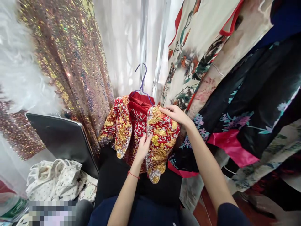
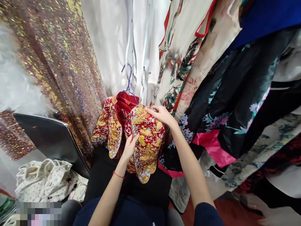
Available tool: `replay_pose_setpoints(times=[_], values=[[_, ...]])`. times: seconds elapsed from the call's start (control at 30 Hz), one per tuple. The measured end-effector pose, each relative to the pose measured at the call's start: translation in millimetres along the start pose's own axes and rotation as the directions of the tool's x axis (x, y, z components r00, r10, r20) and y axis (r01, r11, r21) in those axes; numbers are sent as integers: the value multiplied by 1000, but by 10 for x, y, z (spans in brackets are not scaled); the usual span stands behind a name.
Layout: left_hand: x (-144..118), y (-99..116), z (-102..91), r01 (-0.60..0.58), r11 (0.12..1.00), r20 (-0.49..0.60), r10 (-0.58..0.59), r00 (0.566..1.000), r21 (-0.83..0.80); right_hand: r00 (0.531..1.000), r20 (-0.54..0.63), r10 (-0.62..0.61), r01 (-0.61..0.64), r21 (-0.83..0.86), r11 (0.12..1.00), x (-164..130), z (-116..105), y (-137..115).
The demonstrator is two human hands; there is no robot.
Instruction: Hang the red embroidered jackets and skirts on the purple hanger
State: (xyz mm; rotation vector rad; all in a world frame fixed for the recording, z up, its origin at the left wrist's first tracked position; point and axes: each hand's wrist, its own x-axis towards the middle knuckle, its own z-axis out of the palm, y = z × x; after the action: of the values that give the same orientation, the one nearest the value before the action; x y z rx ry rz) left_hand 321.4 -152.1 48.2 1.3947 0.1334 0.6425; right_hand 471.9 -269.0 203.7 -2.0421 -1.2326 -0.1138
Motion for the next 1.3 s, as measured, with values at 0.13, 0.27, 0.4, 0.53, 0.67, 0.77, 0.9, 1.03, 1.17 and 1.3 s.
replay_pose_setpoints(times=[0.13, 0.27, 0.4, 0.53, 0.67, 0.77, 0.9, 1.03, 1.17, 1.3], values=[[204, 42, -82, -25, 999, -33, 26, 999, 38, 942, -328, -70, 5, -196, 981, -48, -79, -105], [502, 85, -197, -152, 977, -50, 161, 986, 152, 881, -472, -44, -146, -359, 922, -68, -138, -261], [559, -26, -283, -133, 934, -146, 190, 971, 331, 884, -467, -22, -218, -455, 864, -306, 56, -357], [369, -255, -374, -31, 934, -245, 125, 961, 356, 893, -449, -21, -208, -455, 866, -666, 342, -299], [214, -431, -610, 87, 954, -61, -72, 996, 286, 865, -501, -34, -192, -393, 899, -859, 489, -116], [216, -451, -809, 176, 931, 61, -205, 977, 320, 831, -549, -85, -171, -399, 901, -854, 499, -14], [321, -350, -911, 101, 948, -130, -64, 989, 302, 757, -651, -55, -285, -405, 869, -811, 473, -61], [362, -345, -867, 122, 896, -322, 25, 947, 427, 716, -694, -71, -322, -418, 849, -878, 599, -190], [258, -490, -866, 235, 835, -377, -37, 926, 497, 763, -646, -6, -359, -432, 827, -970, 807, -137], [175, -425, -976, 232, 836, -335, -61, 940, 498, 695, -719, -3, -401, -391, 828, -978, 927, -77]])
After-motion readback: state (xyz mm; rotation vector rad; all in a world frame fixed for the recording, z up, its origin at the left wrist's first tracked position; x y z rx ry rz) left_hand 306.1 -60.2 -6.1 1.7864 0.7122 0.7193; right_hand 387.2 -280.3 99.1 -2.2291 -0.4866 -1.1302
